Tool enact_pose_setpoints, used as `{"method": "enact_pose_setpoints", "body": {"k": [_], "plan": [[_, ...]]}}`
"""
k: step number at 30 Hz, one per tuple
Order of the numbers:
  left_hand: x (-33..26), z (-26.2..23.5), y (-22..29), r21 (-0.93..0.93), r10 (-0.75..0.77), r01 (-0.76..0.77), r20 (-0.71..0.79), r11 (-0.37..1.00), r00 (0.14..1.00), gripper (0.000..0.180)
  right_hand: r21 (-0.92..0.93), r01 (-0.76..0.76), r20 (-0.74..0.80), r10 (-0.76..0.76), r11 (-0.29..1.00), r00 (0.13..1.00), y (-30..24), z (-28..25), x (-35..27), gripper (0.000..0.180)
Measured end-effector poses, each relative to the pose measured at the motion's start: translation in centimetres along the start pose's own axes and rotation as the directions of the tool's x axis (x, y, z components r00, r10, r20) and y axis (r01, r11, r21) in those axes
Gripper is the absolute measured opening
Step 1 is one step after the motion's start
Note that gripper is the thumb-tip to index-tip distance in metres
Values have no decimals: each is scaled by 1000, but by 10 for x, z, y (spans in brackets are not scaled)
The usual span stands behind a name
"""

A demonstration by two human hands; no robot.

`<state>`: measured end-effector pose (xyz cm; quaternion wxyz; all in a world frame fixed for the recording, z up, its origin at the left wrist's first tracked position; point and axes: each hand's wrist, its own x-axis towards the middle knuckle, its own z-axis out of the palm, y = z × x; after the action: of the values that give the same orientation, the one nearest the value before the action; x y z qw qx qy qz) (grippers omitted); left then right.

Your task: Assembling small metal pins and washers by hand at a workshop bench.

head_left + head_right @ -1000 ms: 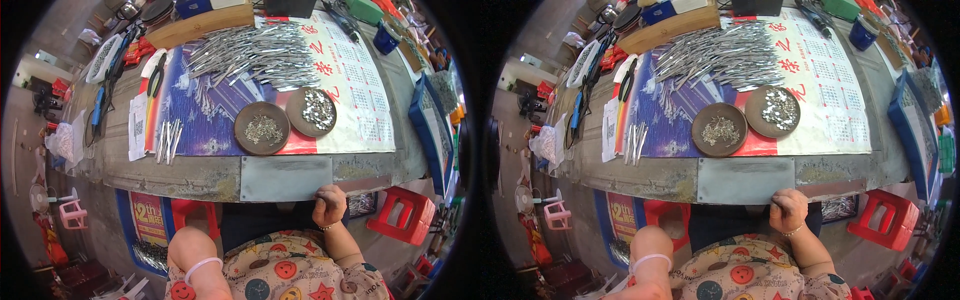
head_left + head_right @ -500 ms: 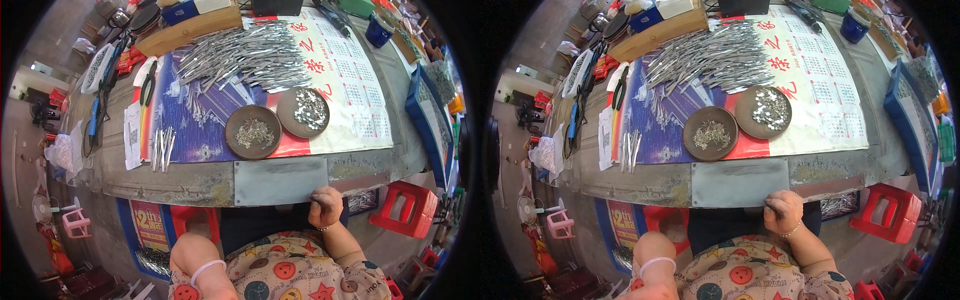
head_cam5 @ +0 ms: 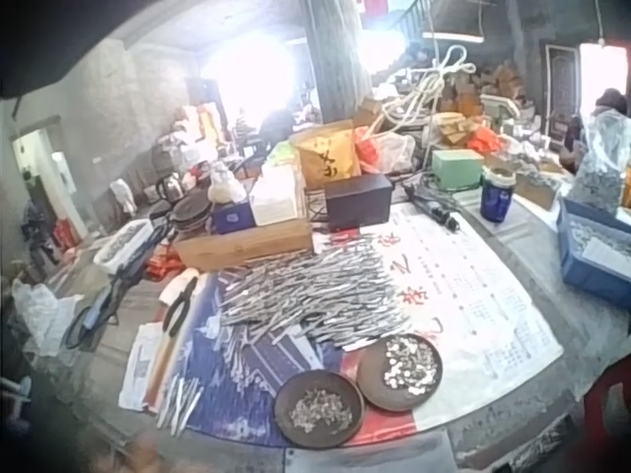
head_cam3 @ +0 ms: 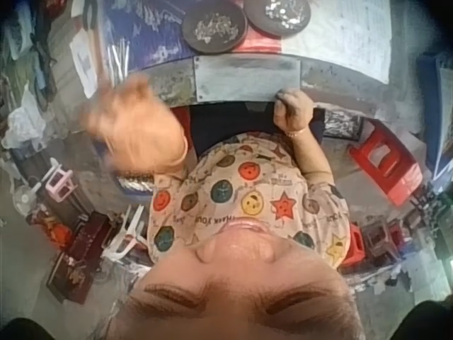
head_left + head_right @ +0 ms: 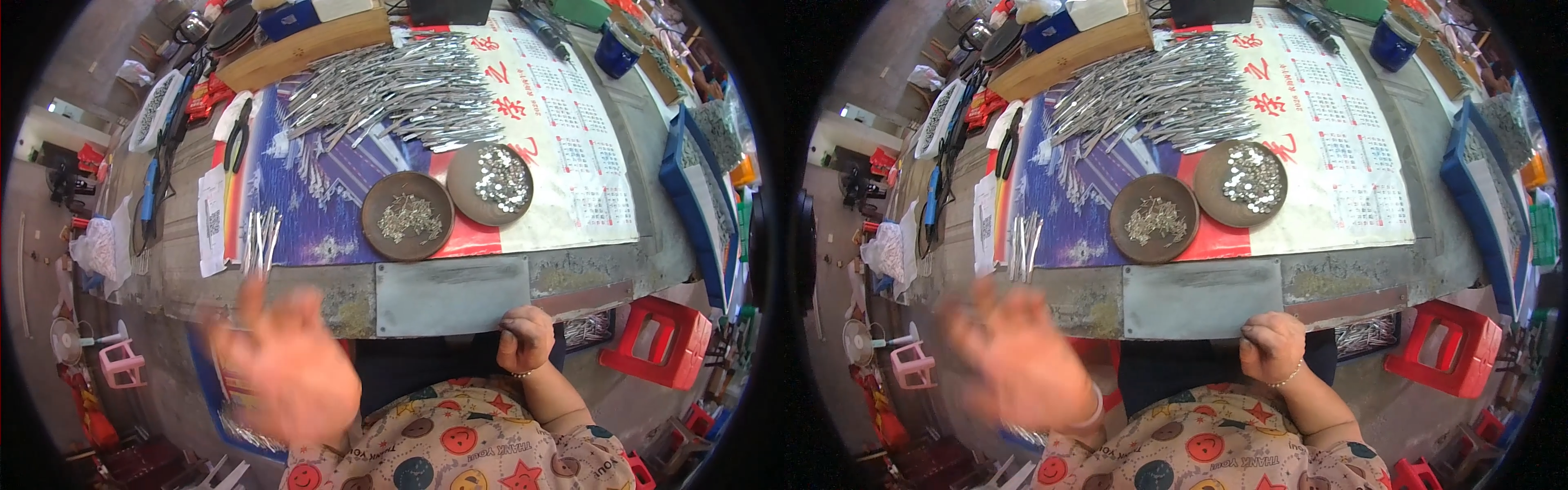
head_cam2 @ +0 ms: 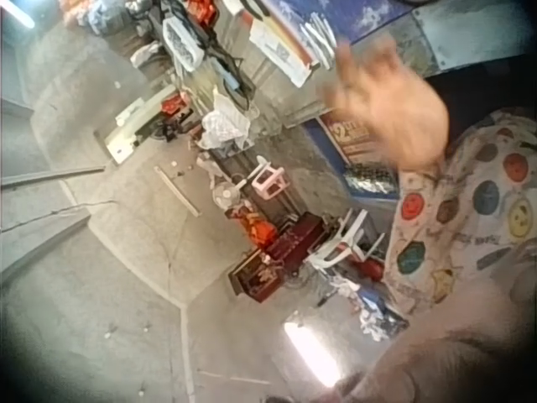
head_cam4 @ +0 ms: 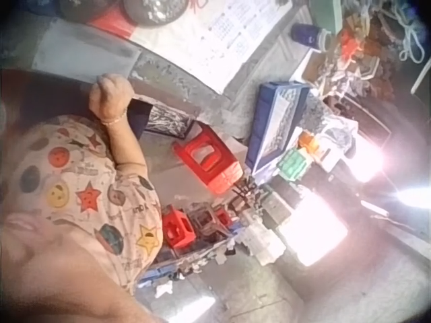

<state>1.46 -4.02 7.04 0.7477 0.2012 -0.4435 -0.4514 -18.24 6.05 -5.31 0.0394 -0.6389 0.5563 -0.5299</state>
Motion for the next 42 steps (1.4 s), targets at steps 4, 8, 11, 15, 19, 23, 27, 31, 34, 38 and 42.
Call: {"method": "enact_pose_setpoints", "body": {"k": [4, 8, 11, 15, 19, 23, 27, 31, 34, 38, 42], "plan": [[9, -23, -41, -12, -355, 356, -102, 934, 929, 70, 0, 25, -33, -25, 1000, 999, 2, -2, -2, 11], [5, -23, -33, 25, -309, 311, -66, 950, 949, 69, -20, 41, -20, -41, 999, 999, 0, -1, 1, 12], [1, -13, -10, 55, -197, 198, -16, 979, 980, 74, -55, 45, -12, -45, 998, 999, -1, -1, 3, 13], [-10, 10, 50, -99, 213, -202, 120, 974, 970, 58, -92, 54, 11, -53, 994, 999, -4, 1, 7, 14], [-12, 45, 70, -477, 720, -653, -59, 588, 692, 45, -61, 67, -7, -67, 996, 998, -2, 0, 6, 17], [-24, 36, 64, -378, 626, -517, 273, 768, 730, 49, -91, 70, 30, -67, 993, 997, -2, -4, 8, 19], [-42, -5, 48, -367, 592, -509, 160, 779, 790, 42, -44, 112, 9, -112, 993, 994, 2, -1, 9, 15], [23, 13, -18, 414, 74, -182, 262, 892, 962, 19, -10, 88, 40, -87, 996, 995, 2, -6, 5, 11], [70, -1, -88, 675, -199, -211, 476, 707, 857, 23, -28, 87, 37, -86, 996, 996, 5, -9, 5, 12], [110, -9, -151, 758, -293, -365, 576, 541, 763, 22, -28, 127, 30, -126, 991, 992, 5, -5, 8, 16], [123, -11, -191, 755, -256, -511, 633, 410, 730, 23, 2, 112, 65, -112, 994, 992, 5, -5, 5, 15]]}}
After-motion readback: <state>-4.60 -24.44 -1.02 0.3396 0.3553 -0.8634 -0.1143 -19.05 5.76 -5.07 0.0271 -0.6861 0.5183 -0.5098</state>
